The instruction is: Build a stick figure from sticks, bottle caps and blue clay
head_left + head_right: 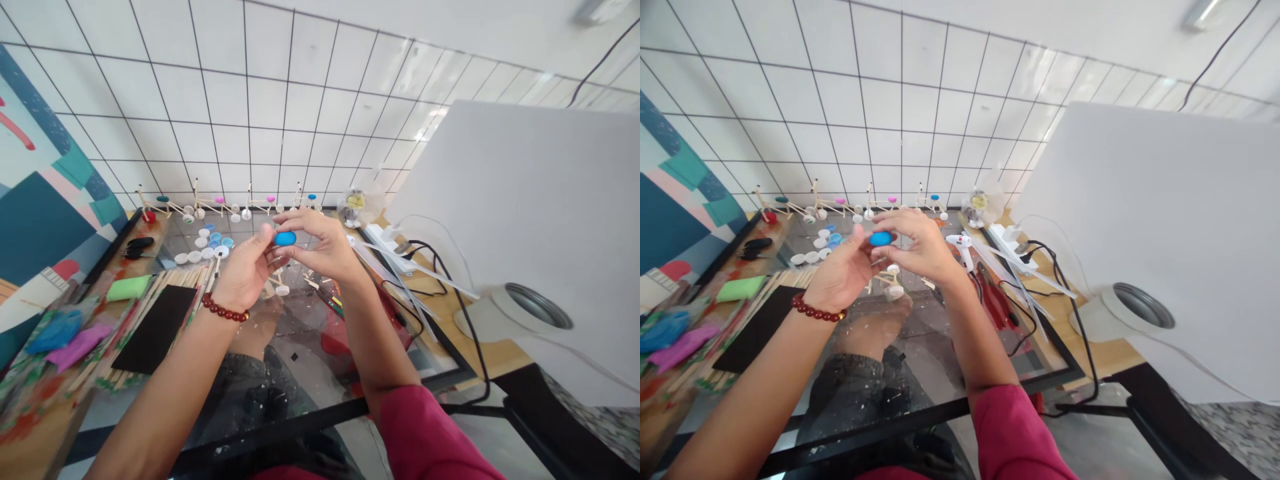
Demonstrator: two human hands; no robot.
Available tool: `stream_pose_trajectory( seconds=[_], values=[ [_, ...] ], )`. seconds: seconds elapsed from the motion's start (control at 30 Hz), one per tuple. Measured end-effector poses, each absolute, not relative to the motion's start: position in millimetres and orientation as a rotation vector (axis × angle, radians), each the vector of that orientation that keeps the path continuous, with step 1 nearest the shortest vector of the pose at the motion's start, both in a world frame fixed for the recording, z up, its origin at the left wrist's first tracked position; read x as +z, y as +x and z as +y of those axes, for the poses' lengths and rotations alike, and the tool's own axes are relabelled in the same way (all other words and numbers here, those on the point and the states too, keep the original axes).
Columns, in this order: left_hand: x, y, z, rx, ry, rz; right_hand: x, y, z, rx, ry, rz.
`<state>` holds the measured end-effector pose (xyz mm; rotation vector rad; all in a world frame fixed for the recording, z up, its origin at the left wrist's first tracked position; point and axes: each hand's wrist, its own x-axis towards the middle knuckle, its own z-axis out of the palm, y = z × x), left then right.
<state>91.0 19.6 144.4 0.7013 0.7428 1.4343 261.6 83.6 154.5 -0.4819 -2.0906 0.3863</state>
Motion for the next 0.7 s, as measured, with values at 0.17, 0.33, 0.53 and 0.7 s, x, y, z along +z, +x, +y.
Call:
stream_pose_trajectory(
  seconds=[0.17, 0.33, 0.53, 0.7],
  values=[
    [139, 89, 23, 1.333, 0.622, 0.672, 153, 269, 89, 0.501, -0.455, -2.005],
    [127, 92, 25, 1.303, 0.606, 0.633, 151, 274, 94, 0.569, -0.444, -2.071],
    [118, 89, 27, 1.292, 0.607, 0.696, 147, 271, 92, 0.576, -0.413, -2.145],
    [123, 94, 24, 1.324, 0.626, 0.764, 144, 268, 89, 0.544, -0.465, -2.112]
  ],
)
